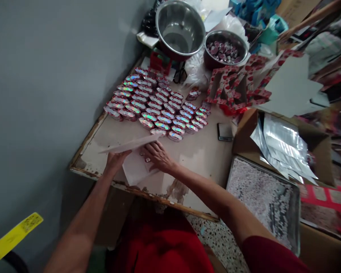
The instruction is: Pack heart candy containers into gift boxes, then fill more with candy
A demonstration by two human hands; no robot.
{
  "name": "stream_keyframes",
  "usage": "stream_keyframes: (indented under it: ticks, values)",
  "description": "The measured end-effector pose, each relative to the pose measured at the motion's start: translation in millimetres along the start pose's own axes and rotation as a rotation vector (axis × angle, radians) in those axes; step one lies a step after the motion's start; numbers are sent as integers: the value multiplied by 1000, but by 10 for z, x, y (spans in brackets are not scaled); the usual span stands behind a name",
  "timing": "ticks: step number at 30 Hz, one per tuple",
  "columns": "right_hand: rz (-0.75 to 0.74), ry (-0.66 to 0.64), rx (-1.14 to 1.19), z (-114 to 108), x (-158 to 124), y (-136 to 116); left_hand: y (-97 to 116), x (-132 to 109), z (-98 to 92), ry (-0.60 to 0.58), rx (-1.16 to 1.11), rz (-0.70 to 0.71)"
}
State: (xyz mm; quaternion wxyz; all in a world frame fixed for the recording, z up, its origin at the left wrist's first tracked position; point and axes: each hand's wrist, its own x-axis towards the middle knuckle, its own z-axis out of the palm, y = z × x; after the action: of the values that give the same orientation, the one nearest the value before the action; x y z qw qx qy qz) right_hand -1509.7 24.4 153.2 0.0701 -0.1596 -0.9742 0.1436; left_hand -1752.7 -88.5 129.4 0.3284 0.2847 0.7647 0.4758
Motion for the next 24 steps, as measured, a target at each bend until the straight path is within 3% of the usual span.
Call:
stream_keyframes:
  ticks: [4,6,10,15,19,24]
  values:
    - [576,383,38,-126,-583,487,115,-68,29,12,-82,-71]
    - [698,443,107,-103,-707,823,161,-127,25,-3,-117,-101]
    - [649,394,156,115,-471,1197,189,-219,-63,-27,-235,-180]
    - [785,349,-46,213,-58,1054,196,-274,-259,83,-311,-107]
    - [737,320,-89,167,56,953,201,-334,-326,2,-340,-52]
    - [628,294,-38,200,67,1056,377,-360,-269,-7,-388,7]
